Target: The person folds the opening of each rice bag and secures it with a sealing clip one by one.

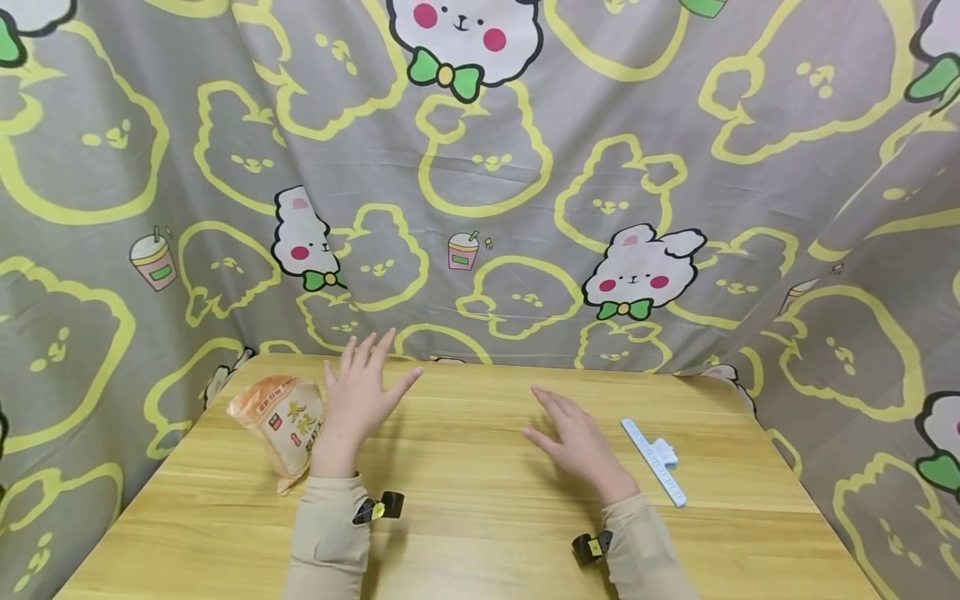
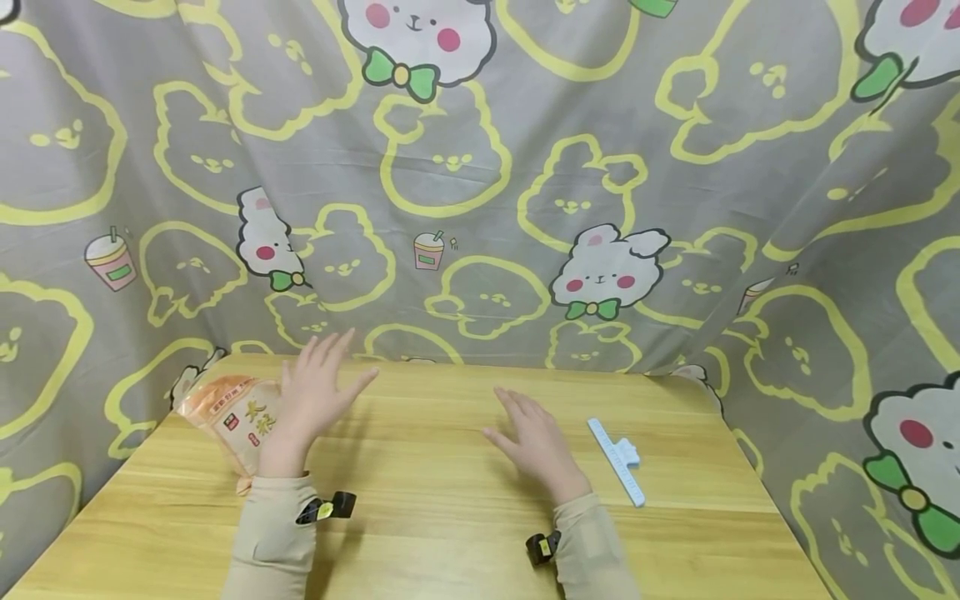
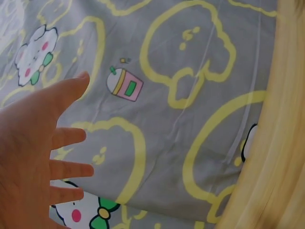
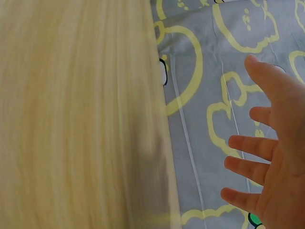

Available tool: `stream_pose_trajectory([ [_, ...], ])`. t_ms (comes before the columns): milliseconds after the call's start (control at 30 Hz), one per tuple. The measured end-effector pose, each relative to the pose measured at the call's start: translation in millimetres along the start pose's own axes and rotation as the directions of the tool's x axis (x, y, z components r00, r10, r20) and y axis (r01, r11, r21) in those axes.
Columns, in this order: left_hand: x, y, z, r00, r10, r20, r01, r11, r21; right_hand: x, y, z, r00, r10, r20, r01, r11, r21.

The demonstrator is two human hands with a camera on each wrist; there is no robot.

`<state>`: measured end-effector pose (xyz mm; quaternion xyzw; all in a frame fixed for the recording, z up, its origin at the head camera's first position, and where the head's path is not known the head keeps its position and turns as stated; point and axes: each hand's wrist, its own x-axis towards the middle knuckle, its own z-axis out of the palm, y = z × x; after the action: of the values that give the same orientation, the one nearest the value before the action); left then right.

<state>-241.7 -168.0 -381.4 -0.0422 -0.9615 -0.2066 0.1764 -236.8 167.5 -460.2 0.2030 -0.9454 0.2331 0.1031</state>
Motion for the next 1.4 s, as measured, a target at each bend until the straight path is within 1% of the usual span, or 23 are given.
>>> stream_pose_trajectory([
  [200,-1.0,-5.1,-4.7,1.0,-0.019,-0.024,0.019,1.0,0.007,1.1,-5,5,1.0,-0.024,0.017,0.024,1.0,-0.018],
  [367,-3.5,-9.6,-12.1,0.998,-0.033,-0.052,0.034,0.999,0.01,2.7,-9,11,0.998,-0.041,0.043,0.042,0.999,-0.03],
  [467,-5.2,-12.6,-17.2,0.997,-0.038,-0.068,0.039,0.999,0.001,3.6,-14,14,0.997,-0.053,0.05,0.054,0.998,-0.014],
  [567,-6.2,-14.4,-19.4,0.997,-0.04,-0.069,0.04,0.999,-0.002,3.3,-19,14,0.997,-0.066,0.043,0.066,0.998,0.007],
  [767,-8.5,-16.5,-20.3,0.996,-0.027,-0.088,0.029,1.0,0.012,2.8,-23,14,0.996,-0.088,0.025,0.087,0.996,0.019],
  [933,-12.0,-17.9,-21.9,0.994,-0.013,-0.106,0.017,0.999,0.04,3.9,-26,16,0.994,-0.111,0.016,0.111,0.994,0.001],
  [1167,-20.5,-22.6,-28.2,0.991,0.007,-0.131,0.003,0.997,0.076,4.0,-31,20,0.989,-0.14,0.043,0.14,0.99,-0.015],
  [1300,-25.2,-26.6,-32.6,0.986,0.028,-0.162,-0.013,0.996,0.091,4.2,-35,20,0.988,-0.148,0.043,0.149,0.989,-0.02],
  [1400,-28.6,-29.8,-35.8,0.982,0.048,-0.184,-0.025,0.992,0.126,5.2,-37,21,0.987,-0.154,0.045,0.155,0.988,-0.017],
])
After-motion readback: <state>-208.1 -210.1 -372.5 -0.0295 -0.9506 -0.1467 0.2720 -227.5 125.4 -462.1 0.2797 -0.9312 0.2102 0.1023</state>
